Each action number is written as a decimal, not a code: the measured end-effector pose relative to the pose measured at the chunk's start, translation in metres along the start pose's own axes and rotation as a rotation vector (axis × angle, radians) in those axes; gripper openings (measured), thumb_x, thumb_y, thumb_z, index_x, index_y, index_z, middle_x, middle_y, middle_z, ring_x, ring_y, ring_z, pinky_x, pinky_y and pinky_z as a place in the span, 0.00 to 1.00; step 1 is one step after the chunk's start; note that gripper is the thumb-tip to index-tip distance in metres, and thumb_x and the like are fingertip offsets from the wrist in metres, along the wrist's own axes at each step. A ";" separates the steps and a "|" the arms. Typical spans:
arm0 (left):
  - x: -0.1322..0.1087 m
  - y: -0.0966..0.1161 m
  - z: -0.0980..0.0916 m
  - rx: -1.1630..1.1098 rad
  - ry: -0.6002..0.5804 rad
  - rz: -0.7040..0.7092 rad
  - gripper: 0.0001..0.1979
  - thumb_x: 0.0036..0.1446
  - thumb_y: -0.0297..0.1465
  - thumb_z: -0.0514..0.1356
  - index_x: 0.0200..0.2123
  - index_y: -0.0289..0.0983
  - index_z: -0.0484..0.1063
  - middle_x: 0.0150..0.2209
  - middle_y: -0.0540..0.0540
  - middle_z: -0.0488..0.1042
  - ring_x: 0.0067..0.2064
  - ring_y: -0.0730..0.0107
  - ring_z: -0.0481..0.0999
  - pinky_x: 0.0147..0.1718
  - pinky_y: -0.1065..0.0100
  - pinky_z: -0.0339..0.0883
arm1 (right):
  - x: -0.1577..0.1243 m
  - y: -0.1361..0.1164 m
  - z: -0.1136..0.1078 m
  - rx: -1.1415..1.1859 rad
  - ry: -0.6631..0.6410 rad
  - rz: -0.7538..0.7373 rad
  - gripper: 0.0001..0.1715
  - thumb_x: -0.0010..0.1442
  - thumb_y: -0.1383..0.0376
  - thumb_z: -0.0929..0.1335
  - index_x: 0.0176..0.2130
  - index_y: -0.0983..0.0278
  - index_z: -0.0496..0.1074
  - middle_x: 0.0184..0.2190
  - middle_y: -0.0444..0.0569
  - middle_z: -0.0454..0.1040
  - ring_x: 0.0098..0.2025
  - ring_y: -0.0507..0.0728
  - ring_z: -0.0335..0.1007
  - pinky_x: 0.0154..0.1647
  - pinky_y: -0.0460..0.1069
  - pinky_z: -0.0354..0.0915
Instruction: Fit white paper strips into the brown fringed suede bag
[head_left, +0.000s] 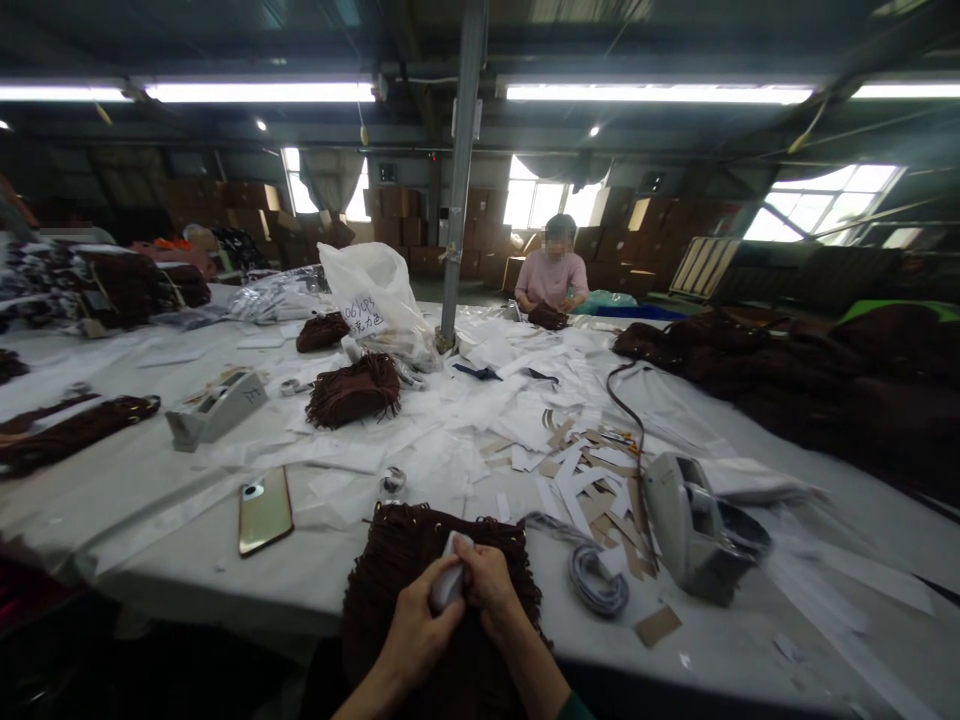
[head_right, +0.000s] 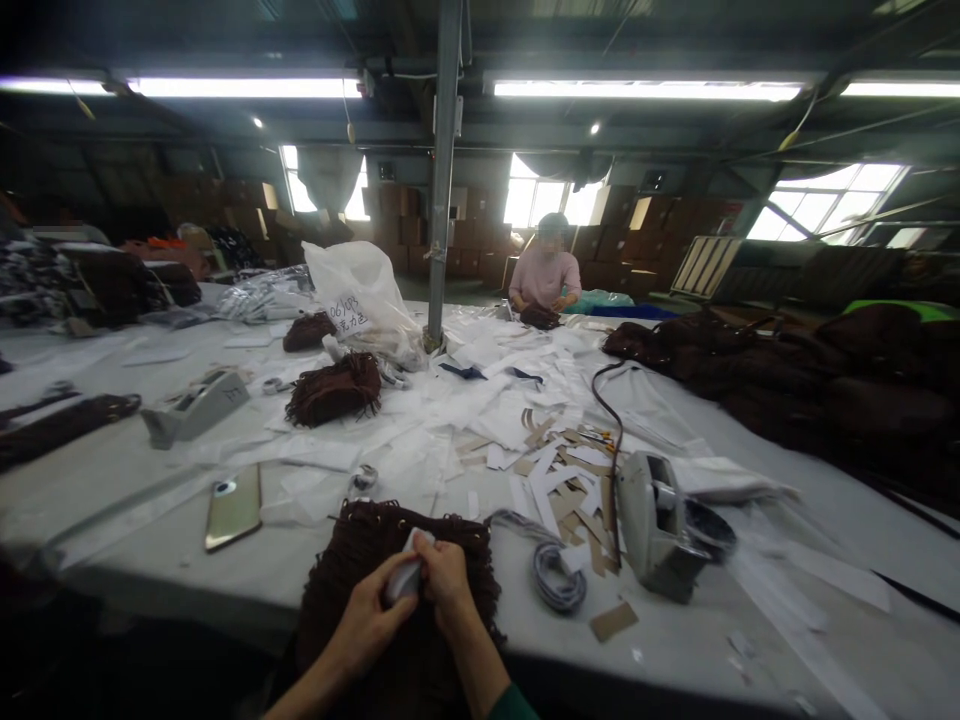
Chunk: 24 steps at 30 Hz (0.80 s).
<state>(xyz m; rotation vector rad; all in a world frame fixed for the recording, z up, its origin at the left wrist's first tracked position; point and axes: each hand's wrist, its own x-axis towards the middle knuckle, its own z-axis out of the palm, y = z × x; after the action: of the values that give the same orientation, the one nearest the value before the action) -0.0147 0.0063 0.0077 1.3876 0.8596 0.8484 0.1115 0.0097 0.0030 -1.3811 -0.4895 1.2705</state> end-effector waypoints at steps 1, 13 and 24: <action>0.000 0.003 0.000 -0.119 0.020 -0.078 0.23 0.47 0.35 0.63 0.49 0.38 0.70 0.44 0.43 0.75 0.45 0.59 0.72 0.47 0.64 0.64 | 0.000 0.001 0.001 -0.003 0.003 -0.009 0.27 0.42 0.48 0.73 0.16 0.63 0.59 0.08 0.35 0.52 0.11 0.44 0.41 0.11 0.42 0.35; 0.015 -0.008 0.016 -0.269 0.151 -0.315 0.28 0.41 0.55 0.63 0.28 0.34 0.67 0.19 0.51 0.67 0.18 0.76 0.64 0.13 0.76 0.45 | -0.006 0.008 0.003 -0.019 0.031 -0.103 0.31 0.41 0.41 0.71 0.17 0.63 0.60 0.08 0.35 0.53 0.11 0.45 0.43 0.11 0.44 0.37; 0.010 -0.016 0.018 -0.308 0.130 -0.262 0.26 0.41 0.54 0.64 0.26 0.34 0.69 0.17 0.53 0.63 0.17 0.78 0.59 0.13 0.76 0.51 | -0.003 0.010 -0.001 -0.076 0.035 -0.149 0.33 0.44 0.39 0.69 0.15 0.64 0.62 0.07 0.39 0.57 0.11 0.46 0.48 0.12 0.44 0.41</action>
<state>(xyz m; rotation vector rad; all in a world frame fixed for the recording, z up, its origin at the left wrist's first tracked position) 0.0056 0.0067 -0.0084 0.9377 0.9423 0.8338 0.1072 0.0042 -0.0054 -1.4010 -0.6104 1.1157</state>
